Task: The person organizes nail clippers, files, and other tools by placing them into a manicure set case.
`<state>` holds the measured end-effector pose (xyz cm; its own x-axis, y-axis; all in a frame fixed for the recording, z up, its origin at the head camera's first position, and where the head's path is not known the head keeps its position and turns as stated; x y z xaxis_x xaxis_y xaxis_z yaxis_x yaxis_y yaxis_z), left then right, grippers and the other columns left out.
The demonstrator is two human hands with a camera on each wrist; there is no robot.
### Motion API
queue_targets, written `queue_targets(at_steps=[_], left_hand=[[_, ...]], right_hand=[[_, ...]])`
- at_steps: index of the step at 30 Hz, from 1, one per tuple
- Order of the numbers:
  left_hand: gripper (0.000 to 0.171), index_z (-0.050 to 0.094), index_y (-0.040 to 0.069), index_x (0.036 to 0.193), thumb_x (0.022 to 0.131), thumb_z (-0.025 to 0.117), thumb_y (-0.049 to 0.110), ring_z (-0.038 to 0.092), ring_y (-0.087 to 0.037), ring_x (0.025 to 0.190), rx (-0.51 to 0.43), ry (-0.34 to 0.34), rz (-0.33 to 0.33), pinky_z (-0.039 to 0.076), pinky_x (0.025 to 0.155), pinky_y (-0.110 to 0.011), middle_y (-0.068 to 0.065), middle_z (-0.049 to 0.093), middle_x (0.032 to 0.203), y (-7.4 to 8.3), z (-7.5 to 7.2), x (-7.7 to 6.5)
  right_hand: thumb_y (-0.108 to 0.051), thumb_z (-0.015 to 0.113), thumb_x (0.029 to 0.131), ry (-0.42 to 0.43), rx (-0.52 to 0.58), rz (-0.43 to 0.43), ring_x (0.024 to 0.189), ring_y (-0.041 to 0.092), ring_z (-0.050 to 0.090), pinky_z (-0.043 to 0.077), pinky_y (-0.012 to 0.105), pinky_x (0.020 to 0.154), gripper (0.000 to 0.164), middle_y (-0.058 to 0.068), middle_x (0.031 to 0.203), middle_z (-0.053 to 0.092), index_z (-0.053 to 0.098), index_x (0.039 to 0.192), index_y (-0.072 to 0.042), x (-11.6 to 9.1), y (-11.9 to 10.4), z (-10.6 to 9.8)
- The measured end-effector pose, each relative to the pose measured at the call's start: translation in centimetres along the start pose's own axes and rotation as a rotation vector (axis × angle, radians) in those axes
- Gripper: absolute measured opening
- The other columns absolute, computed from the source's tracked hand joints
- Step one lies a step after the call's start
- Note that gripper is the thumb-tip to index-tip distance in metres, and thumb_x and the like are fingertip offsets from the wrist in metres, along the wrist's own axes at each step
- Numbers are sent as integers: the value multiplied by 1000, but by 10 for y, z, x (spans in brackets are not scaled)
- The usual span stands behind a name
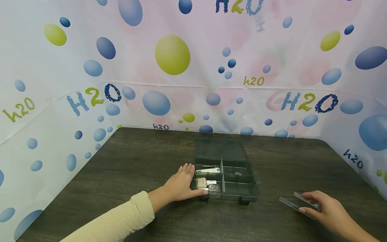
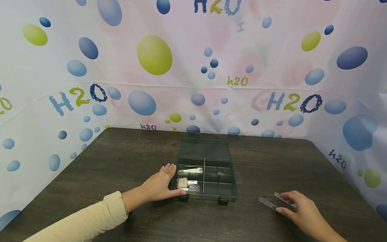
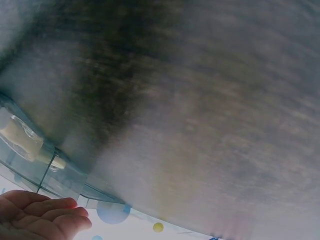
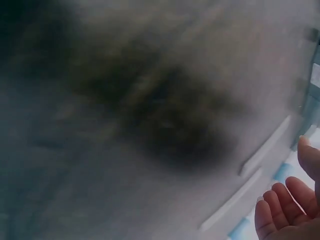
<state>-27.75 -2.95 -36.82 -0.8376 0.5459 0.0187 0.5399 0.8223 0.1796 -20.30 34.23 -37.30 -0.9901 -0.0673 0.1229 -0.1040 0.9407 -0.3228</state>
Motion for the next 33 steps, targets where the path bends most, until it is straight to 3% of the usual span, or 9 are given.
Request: queue_targets(at_steps=[8,22,29,33], left_hand=[[95,33,-8,140,82,53,65,30,-38,137,-5,-6,-5,28,112,-46,-27,34,144,0,-1,-1],[95,33,-8,140,82,53,65,30,-39,137,-9,-3,-6,28,112,-46,-27,34,144,1,-1,-1],[96,33,-8,140,82,53,65,29,-39,137,-9,-7,-8,28,113,-46,-27,33,145,1,-2,-1],[96,32,-9,140,82,53,65,30,-39,137,-7,-8,-6,28,113,-46,-27,34,144,1,-1,-1]], right_hand=[[-31,73,77,-181,29,125,82,23,60,51,41,67,46,12,97,63,61,104,5,-7,23,25],[-31,70,81,-268,59,216,74,13,53,47,34,63,36,-2,84,59,61,92,1,-11,32,30],[-33,68,82,-231,69,227,62,1,43,39,23,56,30,-4,79,55,59,88,-5,-11,36,32],[-31,68,83,-219,71,221,60,0,43,38,23,55,26,-5,77,55,59,85,-6,-11,34,32]])
Point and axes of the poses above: each hand's wrist, its own x-axis towards the middle knuckle, its own z-axis out of the palm, y = z × x, the point moved 8 cm from there along x, towards the middle knuckle
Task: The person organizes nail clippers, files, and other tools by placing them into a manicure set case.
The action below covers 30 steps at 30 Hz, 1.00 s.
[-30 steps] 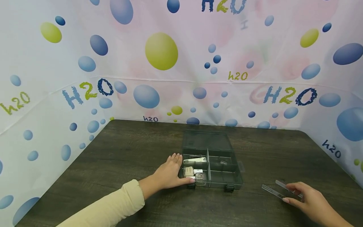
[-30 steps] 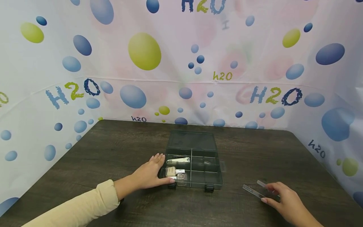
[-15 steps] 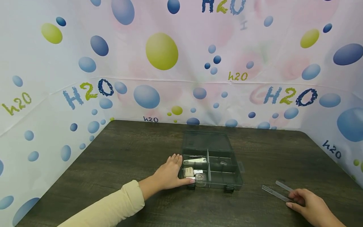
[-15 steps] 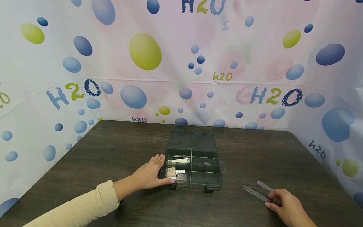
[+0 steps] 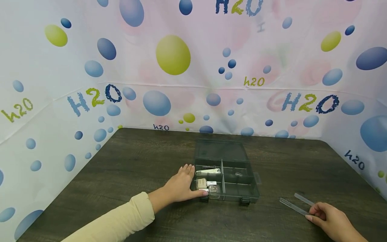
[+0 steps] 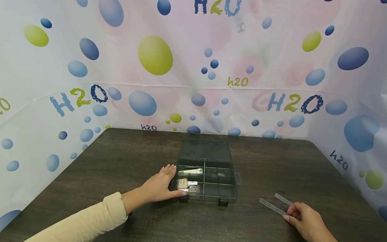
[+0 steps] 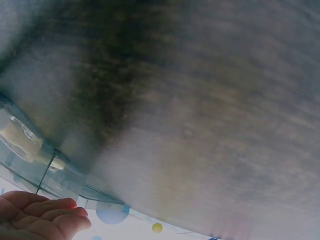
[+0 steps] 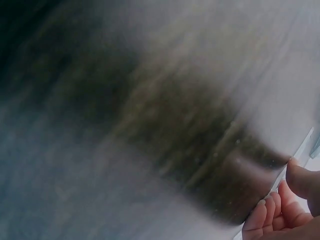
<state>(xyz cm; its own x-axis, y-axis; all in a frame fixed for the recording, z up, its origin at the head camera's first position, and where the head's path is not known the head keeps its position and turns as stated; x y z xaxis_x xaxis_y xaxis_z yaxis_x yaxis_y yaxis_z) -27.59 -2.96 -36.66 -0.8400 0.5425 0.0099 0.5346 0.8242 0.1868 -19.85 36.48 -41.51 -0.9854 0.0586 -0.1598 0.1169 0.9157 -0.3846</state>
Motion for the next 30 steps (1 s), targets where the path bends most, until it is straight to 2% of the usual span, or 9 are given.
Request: queue_targets(at_steps=[6,14,27,30], left_hand=[[95,32,-9,140,82,53,64,29,-39,137,-13,-2,-3,28,113,-46,-27,33,145,0,0,0],[95,32,-8,140,82,53,64,29,-39,137,-17,0,-6,29,112,-46,-27,33,145,0,-1,-1],[95,32,-8,140,83,53,64,28,-39,137,-28,-3,-2,29,112,-47,-27,32,145,1,0,-1],[95,32,-8,140,82,54,64,28,-39,137,-31,-4,-5,29,112,-47,-27,32,145,0,0,-1]], right_hand=[[-23,67,84,-20,-28,-27,60,0,44,40,23,54,19,-5,75,55,58,83,-6,-2,-10,-3],[-16,69,81,4,-47,-16,65,12,55,46,29,56,19,-4,71,58,56,79,-2,-3,-14,-7],[-9,68,81,27,-64,-53,65,13,58,49,30,57,9,-3,73,63,65,82,-1,-2,-18,-8],[-10,66,82,48,-64,-70,61,8,55,47,26,54,7,-4,72,63,65,81,-3,-2,-23,-11]])
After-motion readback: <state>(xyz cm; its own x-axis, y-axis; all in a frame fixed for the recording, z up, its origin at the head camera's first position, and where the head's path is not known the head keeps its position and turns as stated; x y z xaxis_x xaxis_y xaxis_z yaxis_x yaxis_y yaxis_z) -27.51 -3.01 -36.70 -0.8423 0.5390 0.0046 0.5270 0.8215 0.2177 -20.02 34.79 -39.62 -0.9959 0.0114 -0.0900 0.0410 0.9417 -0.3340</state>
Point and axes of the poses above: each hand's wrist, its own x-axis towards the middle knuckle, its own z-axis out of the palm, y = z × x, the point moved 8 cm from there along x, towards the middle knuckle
